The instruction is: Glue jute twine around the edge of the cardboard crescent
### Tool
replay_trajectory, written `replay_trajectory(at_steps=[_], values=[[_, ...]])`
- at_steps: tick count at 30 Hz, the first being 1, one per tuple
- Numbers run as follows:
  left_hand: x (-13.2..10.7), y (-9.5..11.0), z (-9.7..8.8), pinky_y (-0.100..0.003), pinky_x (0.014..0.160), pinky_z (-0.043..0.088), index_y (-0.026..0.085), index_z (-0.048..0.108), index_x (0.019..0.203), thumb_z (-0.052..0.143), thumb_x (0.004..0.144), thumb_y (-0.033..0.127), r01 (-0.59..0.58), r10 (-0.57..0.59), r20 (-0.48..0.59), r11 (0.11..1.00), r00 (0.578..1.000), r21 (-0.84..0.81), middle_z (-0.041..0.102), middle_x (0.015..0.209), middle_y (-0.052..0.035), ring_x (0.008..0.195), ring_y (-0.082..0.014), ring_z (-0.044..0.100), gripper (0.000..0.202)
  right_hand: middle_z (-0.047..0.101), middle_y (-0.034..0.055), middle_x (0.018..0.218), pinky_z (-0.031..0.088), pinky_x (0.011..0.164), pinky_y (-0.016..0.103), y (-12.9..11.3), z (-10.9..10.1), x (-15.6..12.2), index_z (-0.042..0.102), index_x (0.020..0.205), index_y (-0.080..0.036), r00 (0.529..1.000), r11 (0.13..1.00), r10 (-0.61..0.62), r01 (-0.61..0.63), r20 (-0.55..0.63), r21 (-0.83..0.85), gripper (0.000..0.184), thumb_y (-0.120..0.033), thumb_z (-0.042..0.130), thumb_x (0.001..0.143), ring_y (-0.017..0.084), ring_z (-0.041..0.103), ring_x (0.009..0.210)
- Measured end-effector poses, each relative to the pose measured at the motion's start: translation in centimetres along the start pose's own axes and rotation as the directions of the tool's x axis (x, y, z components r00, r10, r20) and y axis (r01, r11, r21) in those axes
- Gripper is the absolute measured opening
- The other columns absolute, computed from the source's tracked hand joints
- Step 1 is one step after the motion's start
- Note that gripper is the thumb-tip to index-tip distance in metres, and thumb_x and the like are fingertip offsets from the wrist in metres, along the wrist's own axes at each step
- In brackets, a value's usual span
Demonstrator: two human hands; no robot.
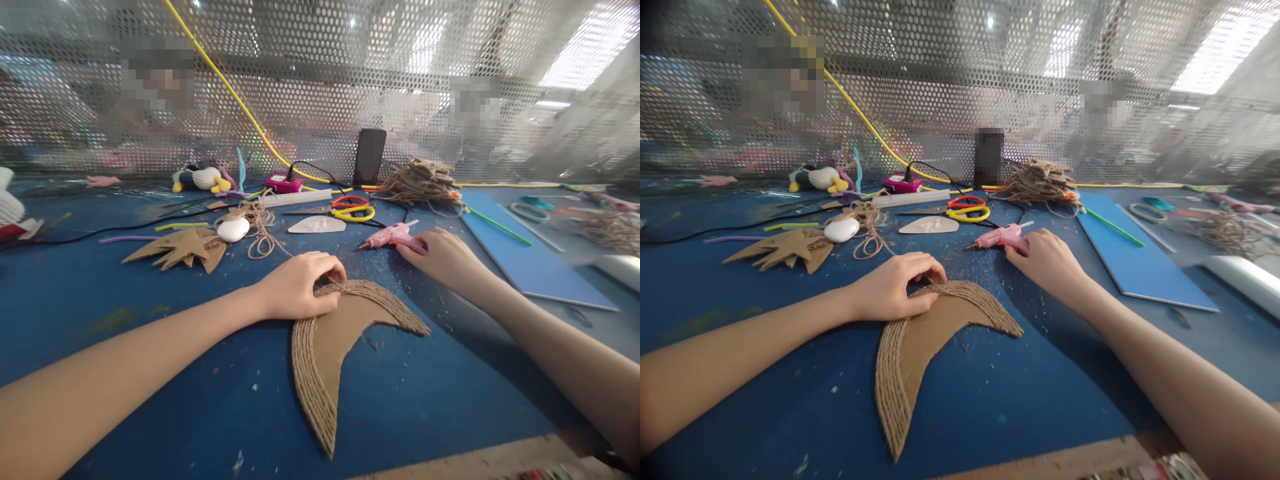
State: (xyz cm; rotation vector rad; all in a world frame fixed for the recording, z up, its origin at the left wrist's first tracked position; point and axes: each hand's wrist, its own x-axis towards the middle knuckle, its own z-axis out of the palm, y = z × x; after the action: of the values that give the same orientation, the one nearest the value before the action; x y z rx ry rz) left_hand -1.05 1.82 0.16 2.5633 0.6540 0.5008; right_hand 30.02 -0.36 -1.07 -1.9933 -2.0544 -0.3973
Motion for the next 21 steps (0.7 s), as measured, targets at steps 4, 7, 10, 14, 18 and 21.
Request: replay_trajectory(at_steps=[4,7,10,14,18,21], values=[[0.0,0.0,0.0,-0.034,0.085,0.05,0.018,0.063,0.1,0.062,0.081,0.025,-0.001,0.001,0.0,1.0,1.0,0.001,0.067,0.1,-0.0042,0.091,-0.019,0.062,0.021,0.059,0.0039,0.063,0.03,0.052,0.031,-0.7,-0.4,0.0,0.05,0.068,-0.023,0.996,0.997,0.081,-0.08,-0.045,0.022,0.036,-0.053,0.056,0.086,0.017,0.048,0.054],[0.0,0.0,0.0,-0.034,0.084,0.051,0.019,0.063,0.1,0.061,0.081,0.025,-0.005,0.005,-0.006,1.0,1.0,0.004,0.068,0.099,-0.004,0.09,-0.0188,0.062,0.02,0.065,0.0057,0.068,0.031,0.051,0.031,-1.1,-0.7,-0.1,0.056,0.088,-0.02,0.987,0.992,0.127,-0.125,-0.096,0.03,0.032,-0.052,0.058,0.085,0.019,0.051,0.053],[0.0,-0.1,0.1,-0.034,0.084,0.051,0.018,0.063,0.1,0.061,0.08,0.026,-0.013,0.013,-0.013,1.0,1.0,0.009,0.068,0.099,-0.0044,0.09,-0.0187,0.063,0.021,0.069,0.0094,0.079,0.033,0.052,0.032,-1.1,-1.1,-0.1,0.056,0.109,-0.018,0.979,0.994,0.106,-0.108,-0.173,-0.003,0.04,-0.05,0.059,0.085,0.021,0.055,0.057],[0.0,-0.1,0.1,-0.034,0.084,0.051,0.018,0.063,0.1,0.061,0.08,0.025,-0.018,0.018,-0.018,1.0,1.0,0.009,0.068,0.099,-0.0047,0.089,-0.0189,0.062,0.022,0.068,0.0125,0.09,0.04,0.065,0.037,-0.9,-1.4,0.1,0.054,0.109,-0.018,0.964,0.996,-0.048,0.025,-0.261,-0.09,0.029,-0.039,0.055,0.09,0.025,0.06,0.074],[0.0,-0.1,0.1,-0.035,0.084,0.05,0.018,0.063,0.101,0.061,0.08,0.025,-0.014,0.014,-0.016,1.0,1.0,0.013,0.067,0.098,-0.0049,0.09,-0.0192,0.062,0.022,0.063,0.0146,0.093,0.042,0.075,0.043,-0.3,-1.8,0.2,0.054,0.107,-0.016,0.946,0.971,-0.128,0.058,-0.296,-0.233,0.021,-0.029,0.049,0.091,0.029,0.058,0.087],[0.0,-0.1,0.2,-0.035,0.084,0.05,0.018,0.063,0.1,0.061,0.08,0.026,-0.008,0.008,-0.023,1.0,1.0,0.022,0.067,0.098,-0.005,0.089,-0.0192,0.062,0.021,0.061,0.0158,0.097,0.042,0.08,0.045,0.0,-2.1,0.2,0.055,0.11,-0.016,0.931,0.956,-0.164,0.068,-0.327,-0.285,0.023,-0.028,0.047,0.091,0.031,0.056,0.093]])
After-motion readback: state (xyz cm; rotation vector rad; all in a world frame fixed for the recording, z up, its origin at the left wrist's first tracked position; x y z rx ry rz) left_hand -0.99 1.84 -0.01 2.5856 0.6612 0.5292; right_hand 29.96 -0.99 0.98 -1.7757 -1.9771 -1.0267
